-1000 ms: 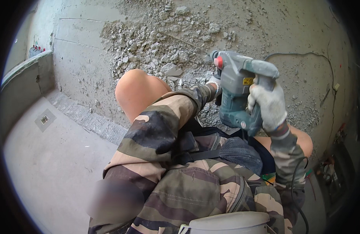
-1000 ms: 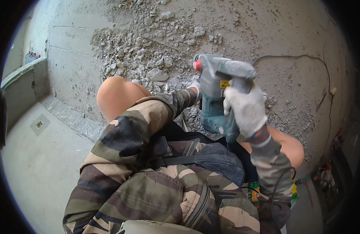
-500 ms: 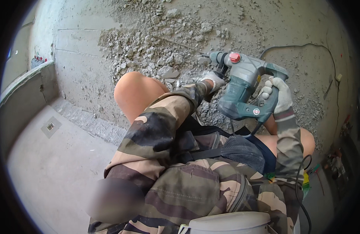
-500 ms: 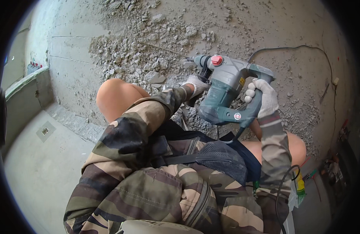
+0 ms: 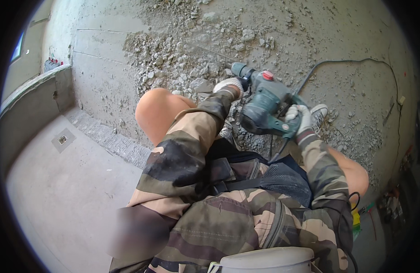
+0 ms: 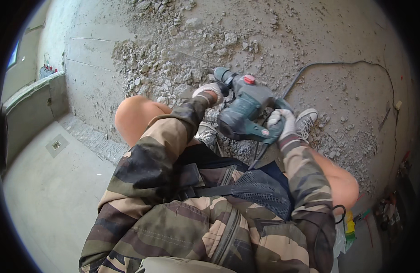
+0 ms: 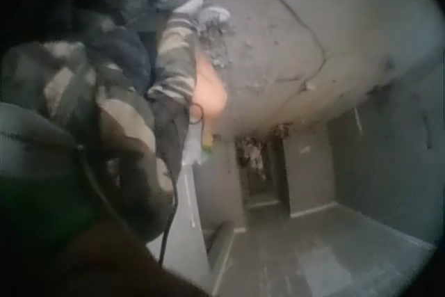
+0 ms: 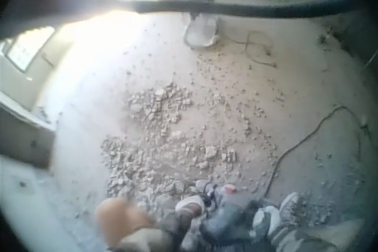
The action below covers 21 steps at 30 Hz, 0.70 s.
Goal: Use an angle grinder and a hammer drill to break up and demolish concrete floor.
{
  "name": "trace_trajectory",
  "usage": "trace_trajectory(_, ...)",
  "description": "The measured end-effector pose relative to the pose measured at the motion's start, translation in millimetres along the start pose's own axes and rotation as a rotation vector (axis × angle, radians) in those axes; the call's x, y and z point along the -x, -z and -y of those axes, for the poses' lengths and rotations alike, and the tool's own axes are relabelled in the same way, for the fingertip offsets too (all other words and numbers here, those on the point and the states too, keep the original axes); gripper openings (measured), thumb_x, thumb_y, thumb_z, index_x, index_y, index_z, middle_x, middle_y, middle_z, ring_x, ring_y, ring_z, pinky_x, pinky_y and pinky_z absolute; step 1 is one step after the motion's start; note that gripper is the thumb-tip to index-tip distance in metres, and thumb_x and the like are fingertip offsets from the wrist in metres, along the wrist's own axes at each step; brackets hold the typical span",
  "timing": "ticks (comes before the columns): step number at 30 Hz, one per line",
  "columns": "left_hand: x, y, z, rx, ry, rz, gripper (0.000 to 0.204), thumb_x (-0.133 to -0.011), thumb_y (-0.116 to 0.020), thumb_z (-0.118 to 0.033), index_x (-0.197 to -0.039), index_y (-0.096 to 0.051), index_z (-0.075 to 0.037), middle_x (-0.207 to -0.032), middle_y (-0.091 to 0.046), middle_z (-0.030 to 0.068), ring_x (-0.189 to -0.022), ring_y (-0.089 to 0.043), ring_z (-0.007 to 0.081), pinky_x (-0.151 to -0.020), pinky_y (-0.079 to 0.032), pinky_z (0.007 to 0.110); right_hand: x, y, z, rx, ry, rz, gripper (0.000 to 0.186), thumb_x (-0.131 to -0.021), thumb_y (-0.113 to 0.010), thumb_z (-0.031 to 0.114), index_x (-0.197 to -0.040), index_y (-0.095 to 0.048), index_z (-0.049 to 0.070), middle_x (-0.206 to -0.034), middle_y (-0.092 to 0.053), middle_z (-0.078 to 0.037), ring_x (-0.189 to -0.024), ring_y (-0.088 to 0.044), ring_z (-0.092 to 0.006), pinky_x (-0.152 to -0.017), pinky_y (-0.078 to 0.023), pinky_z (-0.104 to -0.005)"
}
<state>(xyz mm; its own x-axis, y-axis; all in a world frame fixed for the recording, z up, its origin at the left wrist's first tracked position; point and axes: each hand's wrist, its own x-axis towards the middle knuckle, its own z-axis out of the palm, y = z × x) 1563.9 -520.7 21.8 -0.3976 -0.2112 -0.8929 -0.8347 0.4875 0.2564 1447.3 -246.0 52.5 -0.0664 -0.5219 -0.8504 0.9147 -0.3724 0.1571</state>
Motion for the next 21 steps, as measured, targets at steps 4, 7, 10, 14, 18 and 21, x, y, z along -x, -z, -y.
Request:
trace_trajectory(4,-18,4,39,-0.056,0.271,-0.113,0.043,-0.083,-0.053,-0.045,-0.110,-0.065,-0.013,-0.112,-0.065,0.0131,-0.107,-0.061,0.0309,-0.083,-0.049,0.040,-21,-15,-33,0.049,-0.053,-0.065,0.005,-0.083,-0.050,0.011,-0.084,-0.049,0.006,-0.067,-0.048,0.001,-0.057,-0.048,-0.0113,-0.053,-0.046,-0.0271)
trace_trajectory(7,-2,-7,26,0.017,0.053,-0.089,0.040,-0.080,-0.059,-0.040,-0.108,-0.066,-0.012,-0.107,-0.066,0.0138,-0.105,-0.062,0.0309,-0.084,-0.049,0.039,9,-45,-11,0.196,0.047,-0.085,0.005,-0.084,-0.050,0.009,-0.086,-0.049,0.005,-0.069,-0.049,0.001,-0.057,-0.050,-0.0107,-0.052,-0.047,-0.0265)
trace_trajectory(10,37,-19,-25,0.198,-0.116,0.041,0.041,-0.081,-0.055,-0.041,-0.106,-0.065,-0.010,-0.107,-0.066,0.0145,-0.104,-0.062,0.0314,-0.085,-0.048,0.038,67,-69,23,0.333,0.137,-0.124,0.005,-0.084,-0.050,0.010,-0.087,-0.049,0.006,-0.070,-0.049,0.002,-0.056,-0.049,-0.0096,-0.051,-0.048,-0.0254)
trace_trajectory(14,62,-14,-64,0.305,-0.131,0.133,0.039,-0.083,-0.052,-0.037,-0.109,-0.065,-0.010,-0.111,-0.064,0.0155,-0.108,-0.060,0.0335,-0.087,-0.048,0.040,113,-50,35,0.317,0.233,-0.234,0.008,-0.085,-0.050,0.013,-0.089,-0.049,0.007,-0.069,-0.047,0.003,-0.058,-0.048,-0.0080,-0.052,-0.047,-0.0246)
trace_trajectory(18,40,-11,-40,0.032,-0.234,0.051,0.032,-0.075,-0.061,-0.025,-0.101,-0.068,-0.009,-0.102,-0.068,0.0145,-0.096,-0.066,0.0299,-0.079,-0.051,0.038,77,11,10,0.055,0.147,-0.143,0.009,-0.083,-0.052,0.015,-0.087,-0.050,0.007,-0.070,-0.047,0.001,-0.058,-0.049,-0.0113,-0.055,-0.047,-0.0279)
trace_trajectory(21,20,-22,-26,-0.007,-0.102,0.121,0.044,-0.083,-0.054,-0.041,-0.114,-0.064,-0.011,-0.119,-0.062,0.0131,-0.109,-0.060,0.0310,-0.090,-0.047,0.041,59,49,-14,-0.043,0.056,-0.175,0.012,-0.082,-0.052,0.017,-0.087,-0.049,0.006,-0.069,-0.047,0.001,-0.056,-0.046,-0.0131,-0.055,-0.045,-0.0308)
